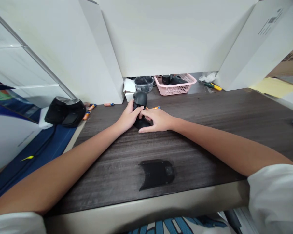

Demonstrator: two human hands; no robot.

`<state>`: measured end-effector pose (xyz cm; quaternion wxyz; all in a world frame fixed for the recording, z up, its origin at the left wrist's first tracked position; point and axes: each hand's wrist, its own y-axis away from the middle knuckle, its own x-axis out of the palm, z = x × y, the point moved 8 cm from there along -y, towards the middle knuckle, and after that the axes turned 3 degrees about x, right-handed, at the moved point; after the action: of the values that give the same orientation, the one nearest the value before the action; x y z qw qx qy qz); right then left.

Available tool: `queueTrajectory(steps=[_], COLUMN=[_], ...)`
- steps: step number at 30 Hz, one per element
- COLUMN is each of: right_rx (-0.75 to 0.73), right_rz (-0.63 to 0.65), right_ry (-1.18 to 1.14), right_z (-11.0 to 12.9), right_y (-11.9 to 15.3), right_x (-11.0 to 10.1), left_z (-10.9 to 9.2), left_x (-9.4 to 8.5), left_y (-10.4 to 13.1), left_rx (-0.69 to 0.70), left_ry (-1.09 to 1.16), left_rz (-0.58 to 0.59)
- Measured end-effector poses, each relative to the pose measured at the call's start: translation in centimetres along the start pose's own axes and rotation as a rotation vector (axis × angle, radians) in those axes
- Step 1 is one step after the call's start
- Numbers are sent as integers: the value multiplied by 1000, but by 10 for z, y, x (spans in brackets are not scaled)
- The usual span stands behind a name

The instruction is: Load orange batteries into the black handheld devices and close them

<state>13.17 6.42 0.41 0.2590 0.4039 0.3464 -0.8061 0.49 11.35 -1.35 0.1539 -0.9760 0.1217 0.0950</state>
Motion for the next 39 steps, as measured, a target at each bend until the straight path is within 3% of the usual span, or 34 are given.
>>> queueTrajectory(steps=[39], right_rx=[-18], right_rz=[11], right_ry=[-11], right_z=[1], right_y=[1], right_x=[0], left_z=[-5], left_x=[-1], left_y=[2], left_rx=[9], left_ry=[-109], left_rz=[-2])
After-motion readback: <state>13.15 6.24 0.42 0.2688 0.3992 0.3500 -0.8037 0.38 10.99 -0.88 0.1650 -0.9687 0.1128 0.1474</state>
